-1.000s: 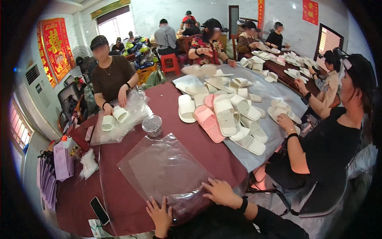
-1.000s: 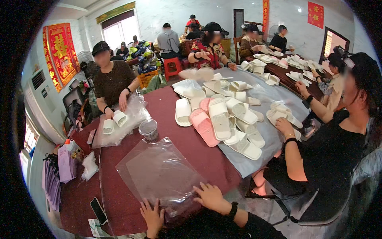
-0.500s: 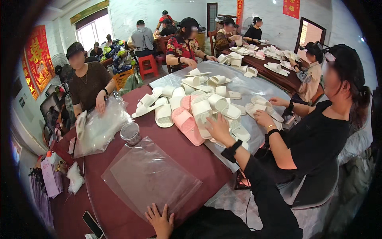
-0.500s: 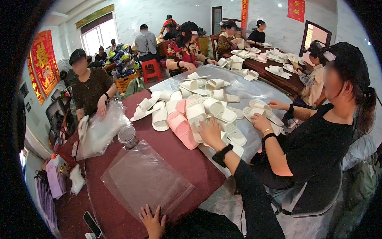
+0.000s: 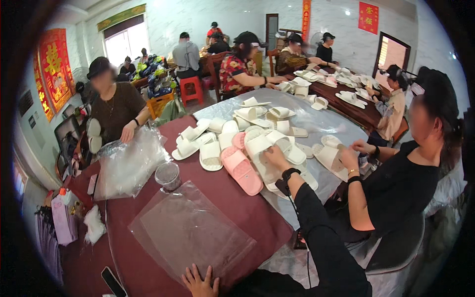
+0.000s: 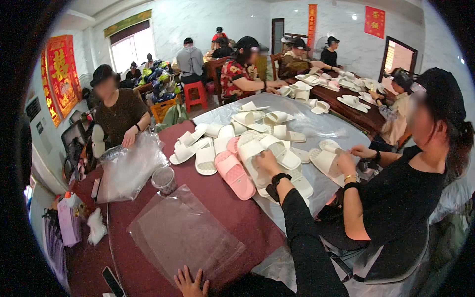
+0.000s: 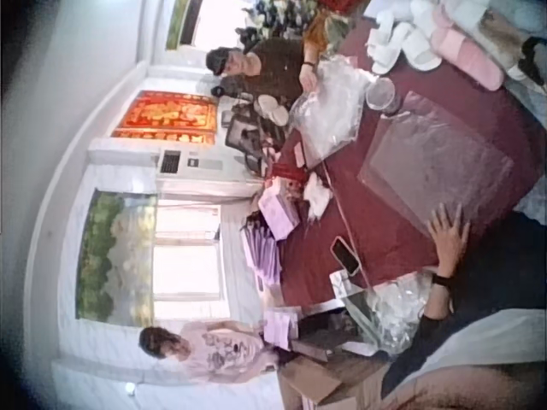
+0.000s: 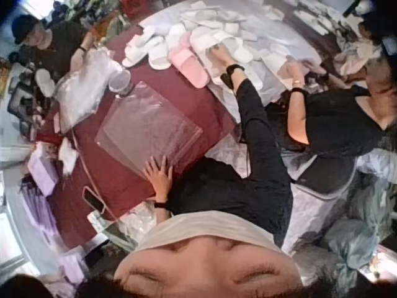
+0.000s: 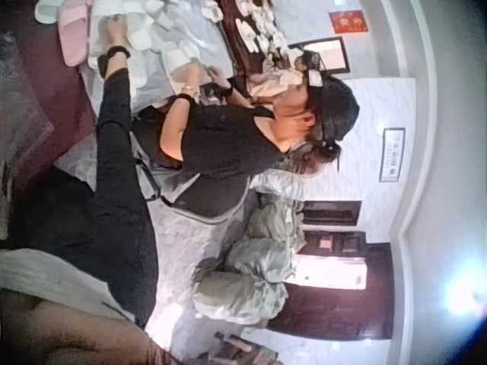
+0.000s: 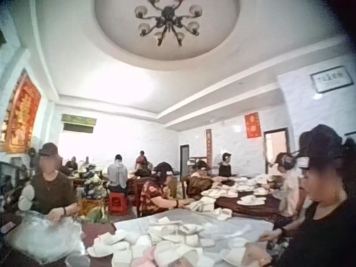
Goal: Packing pairs of slippers into plastic bags and placing them into a large collection sack.
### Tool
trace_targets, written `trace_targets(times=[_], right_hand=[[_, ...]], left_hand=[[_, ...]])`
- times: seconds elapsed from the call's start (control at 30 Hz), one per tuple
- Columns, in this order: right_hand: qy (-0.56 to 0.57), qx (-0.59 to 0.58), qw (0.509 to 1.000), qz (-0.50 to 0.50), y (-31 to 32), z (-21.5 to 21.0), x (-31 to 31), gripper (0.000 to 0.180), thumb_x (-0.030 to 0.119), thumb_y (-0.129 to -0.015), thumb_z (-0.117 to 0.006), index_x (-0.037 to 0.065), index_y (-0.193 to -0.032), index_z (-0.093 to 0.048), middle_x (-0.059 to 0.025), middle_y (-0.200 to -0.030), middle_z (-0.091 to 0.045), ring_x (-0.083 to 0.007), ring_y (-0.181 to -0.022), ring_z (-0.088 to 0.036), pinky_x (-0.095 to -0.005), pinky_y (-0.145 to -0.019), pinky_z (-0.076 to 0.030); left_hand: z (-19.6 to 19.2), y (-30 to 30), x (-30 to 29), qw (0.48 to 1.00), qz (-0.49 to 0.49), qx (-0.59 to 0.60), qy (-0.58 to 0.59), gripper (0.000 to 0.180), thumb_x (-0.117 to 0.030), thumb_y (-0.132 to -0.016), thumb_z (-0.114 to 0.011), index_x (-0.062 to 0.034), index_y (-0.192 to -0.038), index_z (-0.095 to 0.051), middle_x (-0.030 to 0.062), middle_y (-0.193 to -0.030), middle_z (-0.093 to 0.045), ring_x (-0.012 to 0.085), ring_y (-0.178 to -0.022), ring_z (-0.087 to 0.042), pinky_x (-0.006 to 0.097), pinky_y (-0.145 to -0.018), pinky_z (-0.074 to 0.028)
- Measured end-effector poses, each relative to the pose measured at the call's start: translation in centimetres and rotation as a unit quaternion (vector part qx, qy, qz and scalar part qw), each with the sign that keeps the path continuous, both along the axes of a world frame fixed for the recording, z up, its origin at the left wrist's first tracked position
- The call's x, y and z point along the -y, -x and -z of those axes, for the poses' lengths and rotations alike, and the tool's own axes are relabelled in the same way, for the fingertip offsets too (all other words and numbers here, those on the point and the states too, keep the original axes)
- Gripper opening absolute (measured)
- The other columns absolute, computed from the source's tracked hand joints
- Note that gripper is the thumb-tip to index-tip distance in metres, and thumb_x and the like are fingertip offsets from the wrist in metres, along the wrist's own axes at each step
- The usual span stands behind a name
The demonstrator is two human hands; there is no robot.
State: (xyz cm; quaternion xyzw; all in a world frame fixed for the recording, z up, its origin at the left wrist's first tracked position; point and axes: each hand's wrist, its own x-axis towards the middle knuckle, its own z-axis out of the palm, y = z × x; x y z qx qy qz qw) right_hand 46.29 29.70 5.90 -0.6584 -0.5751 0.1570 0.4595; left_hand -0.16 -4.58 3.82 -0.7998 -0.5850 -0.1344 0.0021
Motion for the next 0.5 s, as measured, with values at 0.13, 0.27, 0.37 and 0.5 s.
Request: trace_targets(times=[0.13, 0.27, 0.37, 0.5], right_hand=[[-0.058, -0.132, 0.989, -0.022, -0.1, -1.6, 1.4, 0.026, 0.012, -0.082, -0.051, -0.003, -0.100, -0.063, -0.0208, -0.131, -0.042, -0.0316, -0.101, -0.056, -0.0370, -0.085, -0.045], [-0.166, -0.016, 0.983, -0.078, 7.3, -4.8, 5.9, 0.033, 0.007, -0.084, -0.046, -0.002, -0.114, -0.056, -0.0139, -0.128, -0.046, -0.0250, -0.109, -0.051, -0.0324, -0.095, -0.038], [0.032, -0.152, 0.974, -0.165, 12.7, -8.4, 12.6, 0.038, 0.005, -0.081, -0.048, 0.000, -0.118, -0.055, -0.0142, -0.135, -0.036, -0.0276, -0.118, -0.044, -0.0333, -0.100, -0.034], [-0.046, 0.035, 0.966, -0.251, 15.6, -4.1, 15.2, 0.039, 0.011, -0.076, -0.059, 0.001, -0.114, -0.055, -0.0261, -0.128, -0.039, -0.0417, -0.119, -0.039, -0.0397, -0.100, -0.034]], left_hand=[[0.5, -0.9, -1.1, 0.999, -0.007, 0.031, 0.032, 0.049, -0.036, -0.083, -0.059, -0.0210, -0.128, -0.051, 0.0241, -0.136, -0.037, 0.0466, -0.125, -0.032, 0.061, -0.100, -0.024], [1.2, 0.0, -0.5, 0.999, -0.024, 0.026, 0.021, 0.048, -0.036, -0.080, -0.062, -0.0200, -0.125, -0.054, 0.0230, -0.136, -0.037, 0.0462, -0.125, -0.031, 0.060, -0.101, -0.022], [1.3, 0.1, -0.7, 0.998, -0.024, 0.036, 0.050, 0.051, -0.039, -0.080, -0.063, -0.0209, -0.126, -0.053, 0.0248, -0.139, -0.032, 0.0482, -0.127, -0.026, 0.061, -0.103, -0.017], [0.4, -0.6, -0.8, 0.995, -0.031, 0.058, 0.069, 0.055, -0.044, -0.080, -0.062, -0.0210, -0.129, -0.051, 0.0252, -0.141, -0.027, 0.0492, -0.129, -0.023, 0.062, -0.103, -0.015]])
